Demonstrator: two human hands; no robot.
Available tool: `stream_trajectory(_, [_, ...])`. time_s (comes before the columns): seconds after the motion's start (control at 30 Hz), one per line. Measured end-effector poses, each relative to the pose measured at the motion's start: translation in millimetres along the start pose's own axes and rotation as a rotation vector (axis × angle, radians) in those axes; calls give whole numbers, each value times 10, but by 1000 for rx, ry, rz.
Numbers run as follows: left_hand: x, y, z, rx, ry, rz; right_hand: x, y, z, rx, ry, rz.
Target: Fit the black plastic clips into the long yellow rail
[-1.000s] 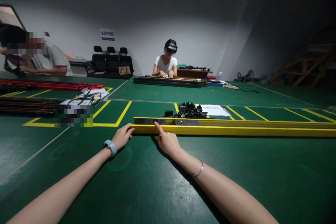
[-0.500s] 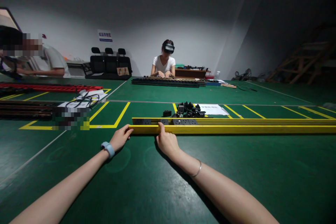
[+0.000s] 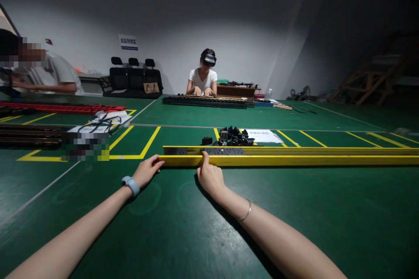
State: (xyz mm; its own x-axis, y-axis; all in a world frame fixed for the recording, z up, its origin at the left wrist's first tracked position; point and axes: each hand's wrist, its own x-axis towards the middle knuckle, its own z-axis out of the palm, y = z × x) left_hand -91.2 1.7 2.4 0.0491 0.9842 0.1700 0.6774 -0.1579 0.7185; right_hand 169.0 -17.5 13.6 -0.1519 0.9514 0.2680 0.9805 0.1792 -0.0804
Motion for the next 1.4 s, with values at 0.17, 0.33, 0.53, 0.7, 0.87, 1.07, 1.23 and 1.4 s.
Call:
stream_trajectory(0.17, [-21, 39, -24, -19, 41, -30, 8, 22, 2, 20, -9, -19])
stream_trajectory(0.33, [-53, 115, -25, 12, 129, -67, 28, 7, -25, 40, -59, -140])
stream_trajectory(0.53, [-49, 108, -23, 35, 163, -58, 54, -86, -64, 53, -65, -287])
stream_trajectory(0.7, [-52, 131, -4, 37, 126, -18, 58, -119, -85, 42, -70, -301])
stream_trajectory(0.87, [-38, 166, 73, -16, 80, -15, 54, -107, -94, 36, -73, -301])
stream_trajectory(1.07, [-29, 180, 83, -88, 43, -39, 30, -91, -91, 48, -57, -267])
stream_trajectory(1.23, [-33, 184, 35, -103, -55, 24, 16, -79, -67, 76, -64, -195])
stream_trajectory(1.4, [-12, 104, 35, -97, -46, 34, 20, -63, -63, 69, -45, -245])
